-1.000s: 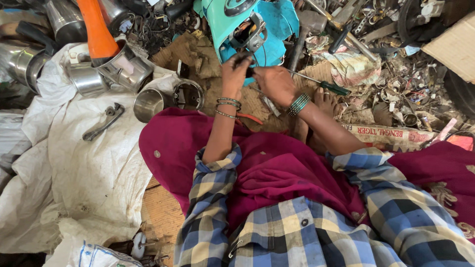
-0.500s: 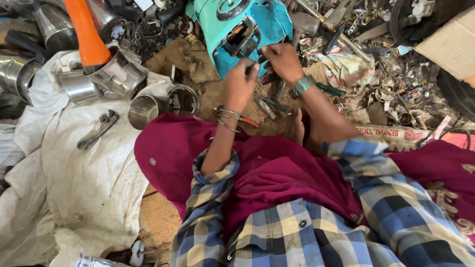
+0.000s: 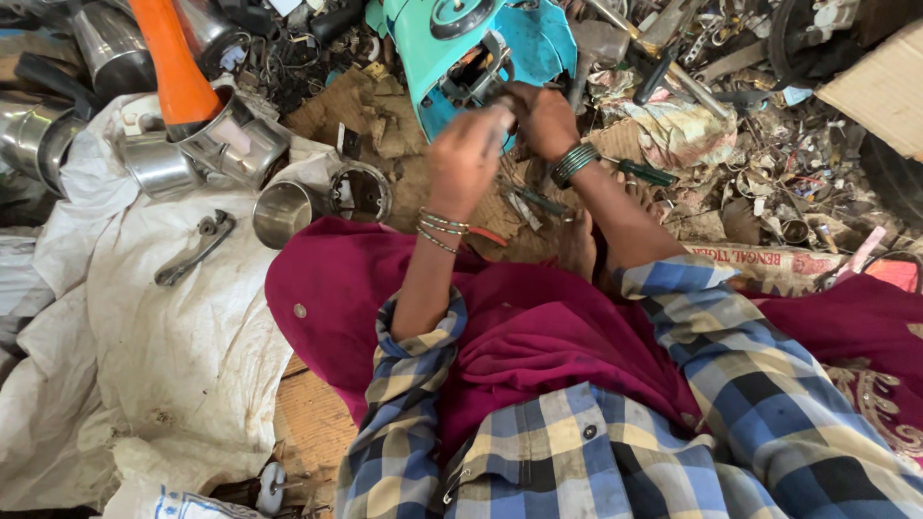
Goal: The person is sitting on the floor and using a screwdriver to work on the internal components of a teal-colored electric motor. They repeatedly adjust the wires and parts inside the motor housing.
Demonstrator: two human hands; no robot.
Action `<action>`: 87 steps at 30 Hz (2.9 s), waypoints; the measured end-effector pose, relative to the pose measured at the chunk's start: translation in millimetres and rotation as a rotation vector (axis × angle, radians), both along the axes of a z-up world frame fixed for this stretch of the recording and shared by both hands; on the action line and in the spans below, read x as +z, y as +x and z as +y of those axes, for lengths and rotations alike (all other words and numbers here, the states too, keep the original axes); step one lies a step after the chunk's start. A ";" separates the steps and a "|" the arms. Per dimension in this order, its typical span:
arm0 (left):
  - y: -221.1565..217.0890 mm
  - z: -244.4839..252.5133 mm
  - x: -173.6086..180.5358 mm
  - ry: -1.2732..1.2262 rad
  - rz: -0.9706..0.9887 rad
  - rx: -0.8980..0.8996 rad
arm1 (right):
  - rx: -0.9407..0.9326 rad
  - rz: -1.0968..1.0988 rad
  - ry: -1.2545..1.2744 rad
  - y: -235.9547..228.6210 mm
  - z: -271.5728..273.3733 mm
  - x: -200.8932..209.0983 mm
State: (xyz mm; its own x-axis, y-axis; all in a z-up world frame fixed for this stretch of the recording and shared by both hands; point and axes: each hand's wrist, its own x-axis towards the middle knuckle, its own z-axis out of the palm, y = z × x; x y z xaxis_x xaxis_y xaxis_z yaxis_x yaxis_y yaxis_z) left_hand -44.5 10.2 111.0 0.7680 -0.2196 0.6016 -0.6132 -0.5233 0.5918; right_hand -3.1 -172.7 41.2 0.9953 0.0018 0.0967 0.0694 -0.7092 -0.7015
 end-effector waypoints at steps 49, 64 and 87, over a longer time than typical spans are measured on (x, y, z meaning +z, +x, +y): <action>77.5 -43.7 -83.3 0.400 0.359 0.535 | 0.388 0.190 -0.165 -30.7 -151.2 -38.5; 126.3 -35.2 -125.1 0.034 0.553 0.649 | 0.394 0.247 -0.204 -32.2 -147.6 -43.9; 118.2 -13.6 -122.6 -0.876 0.928 0.105 | 0.391 0.264 -0.210 -30.4 -139.3 -62.9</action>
State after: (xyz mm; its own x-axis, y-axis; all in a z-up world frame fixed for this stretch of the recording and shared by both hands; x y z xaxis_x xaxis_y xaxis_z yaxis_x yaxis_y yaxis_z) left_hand 73.7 -3.4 -11.6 0.9651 0.0633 -0.2542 0.2331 0.2356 0.9435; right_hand -33.6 -312.1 -21.7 0.9067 0.3710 -0.2005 0.1973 -0.7934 -0.5759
